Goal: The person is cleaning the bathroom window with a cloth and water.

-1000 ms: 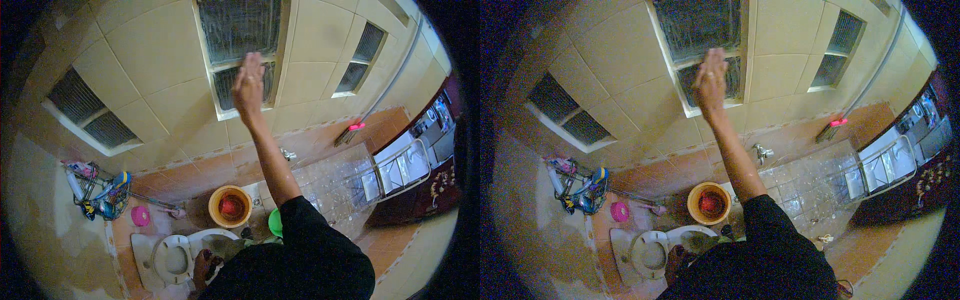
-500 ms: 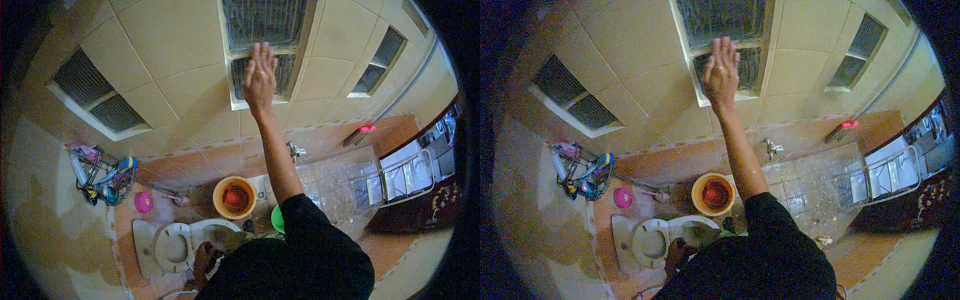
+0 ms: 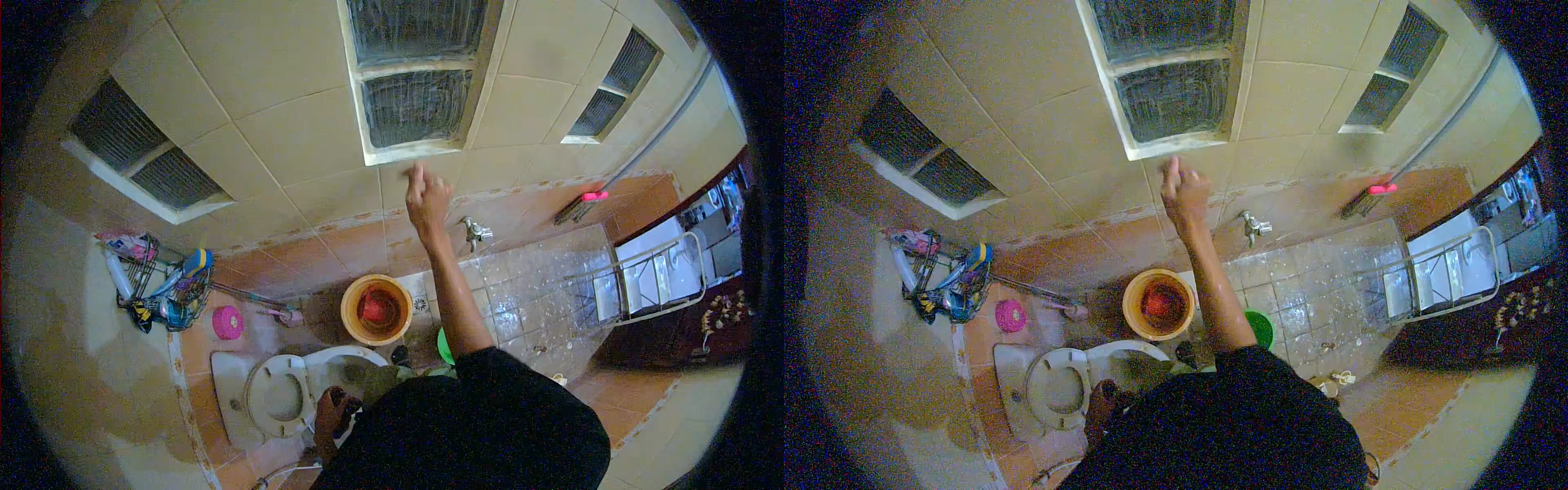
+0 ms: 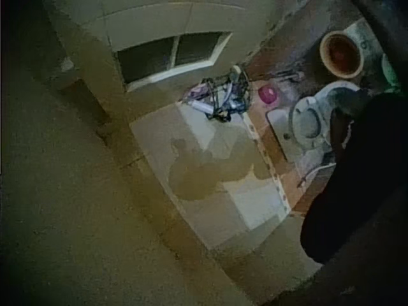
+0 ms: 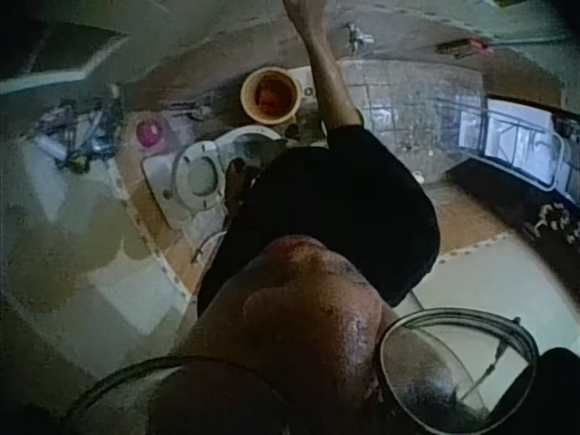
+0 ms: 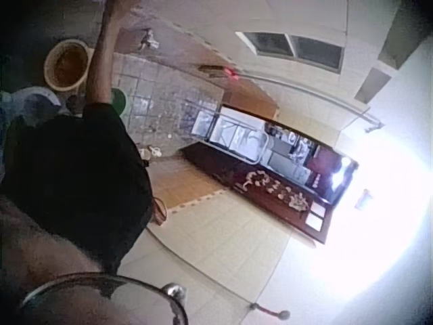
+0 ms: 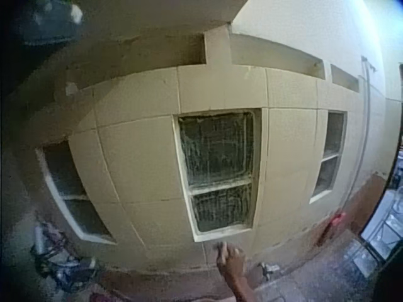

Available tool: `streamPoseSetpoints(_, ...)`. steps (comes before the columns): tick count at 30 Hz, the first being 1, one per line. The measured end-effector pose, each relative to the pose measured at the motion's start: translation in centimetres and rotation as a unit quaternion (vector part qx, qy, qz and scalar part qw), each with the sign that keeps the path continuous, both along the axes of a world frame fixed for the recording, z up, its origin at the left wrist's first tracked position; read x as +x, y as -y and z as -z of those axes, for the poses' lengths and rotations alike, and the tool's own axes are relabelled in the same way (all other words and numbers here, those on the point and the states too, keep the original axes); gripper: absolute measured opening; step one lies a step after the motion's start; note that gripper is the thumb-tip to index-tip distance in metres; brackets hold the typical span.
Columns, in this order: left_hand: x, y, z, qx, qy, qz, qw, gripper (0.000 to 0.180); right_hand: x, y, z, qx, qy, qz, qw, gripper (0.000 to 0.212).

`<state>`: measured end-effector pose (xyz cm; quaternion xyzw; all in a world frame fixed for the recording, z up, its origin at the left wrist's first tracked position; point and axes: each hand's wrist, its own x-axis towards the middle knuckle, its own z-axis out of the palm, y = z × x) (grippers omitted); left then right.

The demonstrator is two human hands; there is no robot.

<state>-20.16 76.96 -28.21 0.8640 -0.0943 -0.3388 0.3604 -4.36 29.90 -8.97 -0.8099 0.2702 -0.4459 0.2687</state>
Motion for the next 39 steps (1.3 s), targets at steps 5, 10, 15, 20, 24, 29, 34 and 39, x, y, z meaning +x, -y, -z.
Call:
streamPoseSetpoints(5, 0.2, -1.4, 3.9, -0.002, 0.037, -0.002, 0.999, 0.044, -5.8, -0.4, 14.5, 0.288, -0.022, -0.036, 0.957, 0.034)
streamPoseSetpoints(10, 1.9, 0.1, 1.9, 0.024, 0.049, 0.042, 0.998, 0.049, -13.9, 2.9, 27.6, 0.464, 0.015, 0.006, 0.886, 0.030)
streamPoseSetpoints(15, 2.1, 2.1, 1.9, 0.015, 0.040, 0.049, 0.998, 0.046, -18.7, 9.4, 37.4, 0.353, -0.184, 0.141, 0.907, 0.031)
streamPoseSetpoints(20, 8.4, 15.9, -1.6, 0.225, 0.049, 0.305, 0.924, 0.040, -18.5, 9.2, 42.5, 0.722, 0.087, 0.035, 0.685, 0.045)
streamPoseSetpoints(24, 13.7, 34.6, -6.3, 0.269, 0.111, 0.476, 0.830, 0.044, -16.1, 10.3, 46.3, 0.766, 0.278, 0.053, 0.577, 0.045)
streamPoseSetpoints(29, 16.7, 51.8, -2.3, 0.160, 0.333, 0.590, 0.718, 0.041, -12.9, 12.8, 47.1, 0.757, 0.304, 0.039, 0.576, 0.045)
streamPoseSetpoints(34, 15.6, 62.1, 3.4, 0.127, 0.421, 0.629, 0.641, 0.043, -12.4, 14.2, 46.8, 0.738, 0.379, 0.023, 0.559, 0.051)
streamPoseSetpoints(39, 13.7, 64.8, 6.4, 0.167, 0.412, 0.661, 0.605, 0.051, -13.2, 15.2, 45.9, 0.738, 0.377, 0.036, 0.559, 0.053)
